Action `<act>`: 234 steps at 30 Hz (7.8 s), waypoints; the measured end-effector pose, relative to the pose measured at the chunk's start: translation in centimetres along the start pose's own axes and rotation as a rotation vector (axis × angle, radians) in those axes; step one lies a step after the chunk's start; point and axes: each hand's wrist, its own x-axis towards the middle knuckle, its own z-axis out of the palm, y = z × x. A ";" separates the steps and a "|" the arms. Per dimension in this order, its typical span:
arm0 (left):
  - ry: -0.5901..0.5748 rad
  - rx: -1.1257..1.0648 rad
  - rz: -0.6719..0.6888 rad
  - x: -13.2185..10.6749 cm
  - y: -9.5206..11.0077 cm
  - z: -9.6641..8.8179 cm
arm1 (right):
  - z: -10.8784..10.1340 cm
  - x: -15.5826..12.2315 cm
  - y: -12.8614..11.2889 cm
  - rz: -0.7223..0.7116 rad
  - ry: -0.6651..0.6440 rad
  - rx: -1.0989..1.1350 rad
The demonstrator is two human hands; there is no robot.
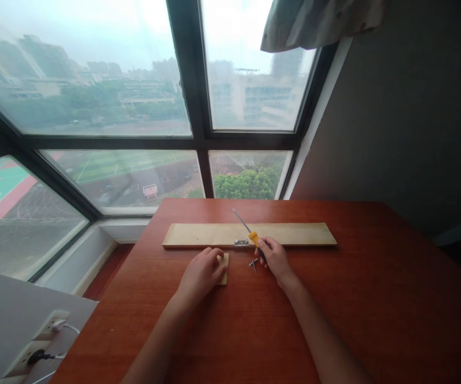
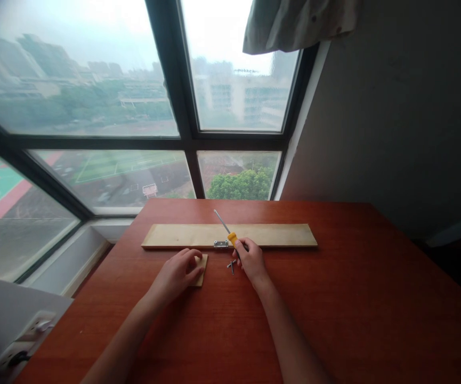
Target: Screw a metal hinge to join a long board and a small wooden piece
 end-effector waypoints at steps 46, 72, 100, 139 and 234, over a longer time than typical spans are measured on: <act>0.171 0.260 0.297 7.2 -1.7 1.8 | -6.0 -1.8 -13.5 -0.454 0.081 -0.727; 0.206 0.208 0.301 7.0 -1.6 1.6 | -5.8 -2.0 -18.6 -0.461 -0.175 -1.070; 0.196 0.204 0.288 6.9 -1.5 1.5 | -4.8 -2.3 -18.6 -0.498 -0.196 -1.073; 0.189 0.238 0.304 7.0 -1.7 1.8 | -3.5 -2.0 -18.1 -0.505 -0.261 -1.129; 0.139 0.307 0.348 7.0 -2.1 1.0 | 2.1 -0.4 -19.2 -0.745 -0.160 -1.352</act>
